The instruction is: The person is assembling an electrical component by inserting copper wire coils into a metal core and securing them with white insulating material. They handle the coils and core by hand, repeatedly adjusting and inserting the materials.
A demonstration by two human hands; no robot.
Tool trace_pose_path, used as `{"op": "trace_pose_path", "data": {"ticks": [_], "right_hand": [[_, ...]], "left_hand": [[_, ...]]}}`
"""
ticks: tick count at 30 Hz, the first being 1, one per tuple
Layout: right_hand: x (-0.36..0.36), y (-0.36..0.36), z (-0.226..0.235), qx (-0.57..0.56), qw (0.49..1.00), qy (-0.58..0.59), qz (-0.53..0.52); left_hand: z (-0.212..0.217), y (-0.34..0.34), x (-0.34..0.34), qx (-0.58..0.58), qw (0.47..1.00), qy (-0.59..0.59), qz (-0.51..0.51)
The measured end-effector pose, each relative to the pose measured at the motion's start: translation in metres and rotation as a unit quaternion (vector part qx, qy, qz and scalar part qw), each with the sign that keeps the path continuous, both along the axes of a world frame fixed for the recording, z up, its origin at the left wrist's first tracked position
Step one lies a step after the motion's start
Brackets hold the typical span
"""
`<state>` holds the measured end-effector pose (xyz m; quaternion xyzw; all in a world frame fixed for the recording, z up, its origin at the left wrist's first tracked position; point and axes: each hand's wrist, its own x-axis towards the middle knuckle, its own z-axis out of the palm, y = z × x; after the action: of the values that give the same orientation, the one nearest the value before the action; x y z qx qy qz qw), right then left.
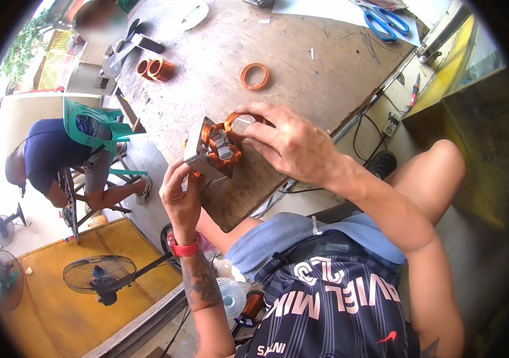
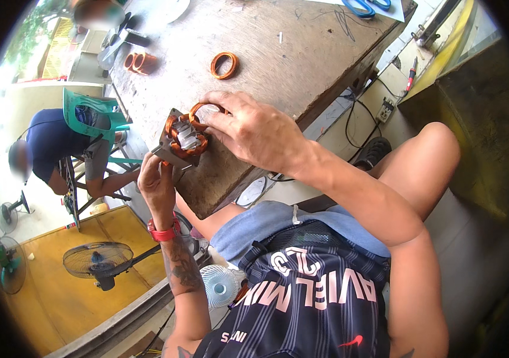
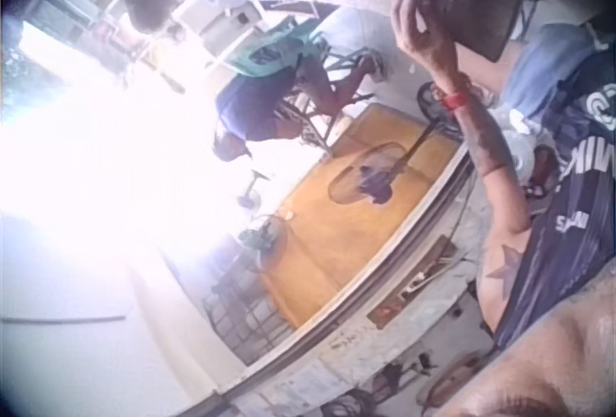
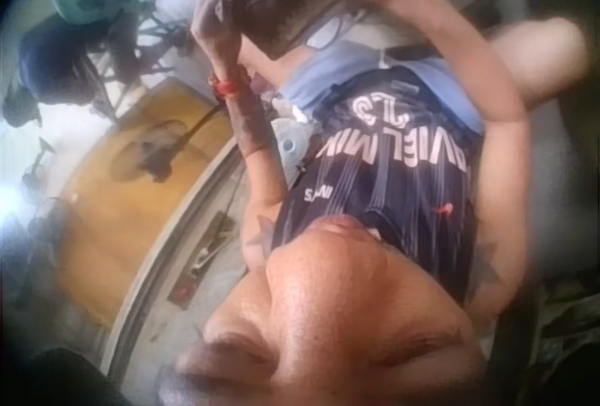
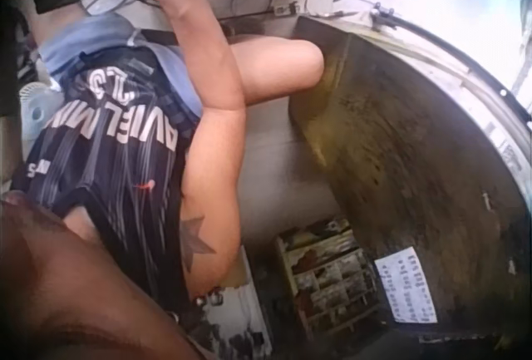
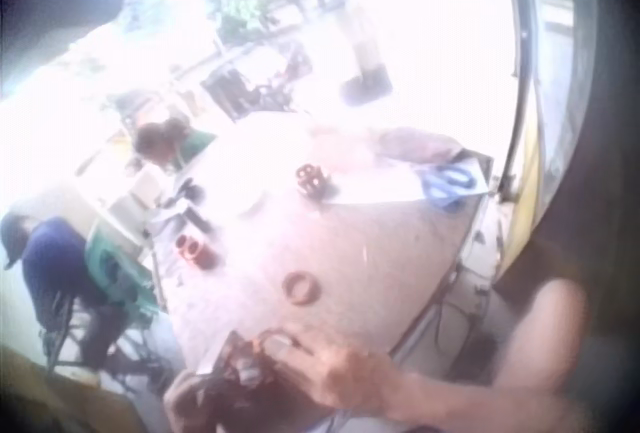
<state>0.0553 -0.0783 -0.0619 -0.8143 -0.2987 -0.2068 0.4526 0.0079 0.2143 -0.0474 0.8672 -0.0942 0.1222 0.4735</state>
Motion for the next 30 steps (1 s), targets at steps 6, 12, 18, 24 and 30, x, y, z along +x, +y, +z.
{"op": "trace_pose_path", "data": {"ticks": [6, 12, 18, 24, 30], "right_hand": [[-0.005, -0.001, 0.002, -0.036, 0.999, 0.037, 0.006], [-0.005, 0.0, 0.0, -0.044, 0.999, 0.027, 0.003], [-0.005, 0.001, 0.001, -0.043, 0.999, 0.017, 0.007], [-0.002, 0.001, 0.002, -0.106, 0.993, -0.048, 0.013], [0.0, 0.004, 0.004, -0.117, 0.987, -0.113, 0.019]], "left_hand": [[-0.002, 0.008, 0.011, 0.035, 0.998, 0.036, -0.04], [0.005, 0.008, 0.02, 0.152, 0.986, -0.011, -0.07], [0.017, 0.0, 0.03, 0.127, 0.989, 0.022, -0.074], [0.04, -0.015, 0.041, 0.076, 0.99, 0.096, -0.066], [0.061, -0.016, 0.048, 0.11, 0.975, 0.179, -0.077]]}}
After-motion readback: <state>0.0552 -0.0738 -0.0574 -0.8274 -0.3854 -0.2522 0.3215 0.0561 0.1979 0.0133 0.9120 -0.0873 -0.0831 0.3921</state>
